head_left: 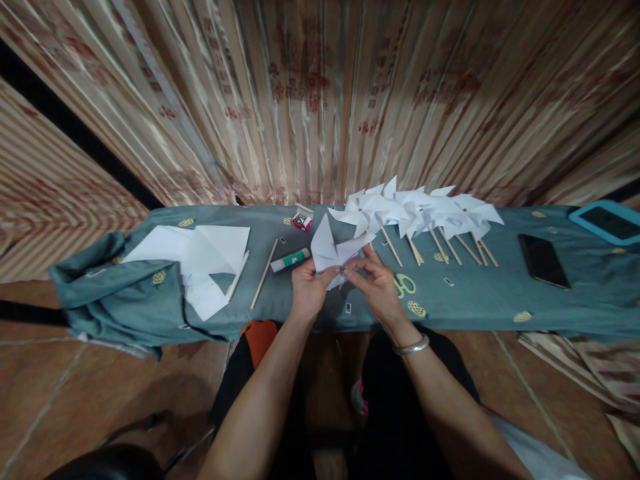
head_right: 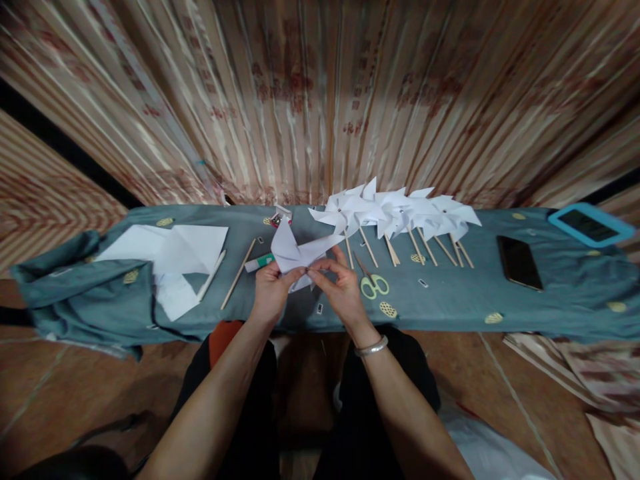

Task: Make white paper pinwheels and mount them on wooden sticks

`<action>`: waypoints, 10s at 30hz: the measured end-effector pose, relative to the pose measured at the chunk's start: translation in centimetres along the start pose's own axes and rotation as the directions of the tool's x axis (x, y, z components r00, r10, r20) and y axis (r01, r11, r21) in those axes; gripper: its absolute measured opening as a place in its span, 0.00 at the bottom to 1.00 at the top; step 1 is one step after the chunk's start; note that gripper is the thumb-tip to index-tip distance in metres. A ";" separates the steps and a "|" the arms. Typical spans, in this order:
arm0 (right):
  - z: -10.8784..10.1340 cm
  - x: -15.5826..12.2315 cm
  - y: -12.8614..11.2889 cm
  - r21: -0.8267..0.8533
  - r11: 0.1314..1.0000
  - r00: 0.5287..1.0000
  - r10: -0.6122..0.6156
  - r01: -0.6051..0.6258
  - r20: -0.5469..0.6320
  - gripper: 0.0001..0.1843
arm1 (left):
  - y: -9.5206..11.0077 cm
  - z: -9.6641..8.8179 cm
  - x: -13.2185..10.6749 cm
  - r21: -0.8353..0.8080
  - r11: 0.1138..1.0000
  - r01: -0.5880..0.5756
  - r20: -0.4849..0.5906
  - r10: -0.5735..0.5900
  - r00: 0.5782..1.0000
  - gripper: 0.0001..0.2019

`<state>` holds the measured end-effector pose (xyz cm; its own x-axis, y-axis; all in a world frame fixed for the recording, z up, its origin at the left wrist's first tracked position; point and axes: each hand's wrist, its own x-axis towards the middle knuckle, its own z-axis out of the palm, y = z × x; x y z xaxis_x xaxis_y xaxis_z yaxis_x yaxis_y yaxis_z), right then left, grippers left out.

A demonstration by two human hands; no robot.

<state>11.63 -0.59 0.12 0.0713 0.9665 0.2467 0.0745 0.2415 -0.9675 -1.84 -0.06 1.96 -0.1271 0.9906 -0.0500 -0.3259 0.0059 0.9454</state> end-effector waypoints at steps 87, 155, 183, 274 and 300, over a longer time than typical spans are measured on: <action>1.5 -0.3 -1.0 0.381 0.907 0.977 0.207 -0.176 -0.042 0.21 | 0.3 -1.0 -0.2 -0.030 0.997 0.075 0.083 -0.073 0.994 0.12; 0.5 -0.3 -0.2 0.376 0.833 0.909 0.411 -0.407 0.073 0.18 | 0.0 -1.0 0.0 0.005 0.980 0.200 0.044 -0.200 0.979 0.17; 0.1 -0.1 0.2 0.304 0.874 0.925 0.371 -0.378 0.084 0.18 | -0.4 -1.4 0.3 0.036 0.985 0.167 0.072 -0.169 0.983 0.15; -2.6 -3.0 -5.8 -0.347 0.828 0.895 -0.435 0.441 0.102 0.09 | 1.6 -3.4 -1.7 0.234 0.949 0.212 0.215 -0.264 0.940 0.08; -2.2 -2.8 -5.8 -0.335 0.839 0.902 -0.419 0.428 0.103 0.07 | 1.1 -3.7 -2.0 0.206 0.941 0.271 0.120 -0.299 0.947 0.15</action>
<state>13.23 -4.90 5.18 -0.0697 0.7797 0.6223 0.4263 0.5873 -0.6881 -5.43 -2.50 1.93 0.0894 0.9525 -0.2910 -0.1483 0.3016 0.9418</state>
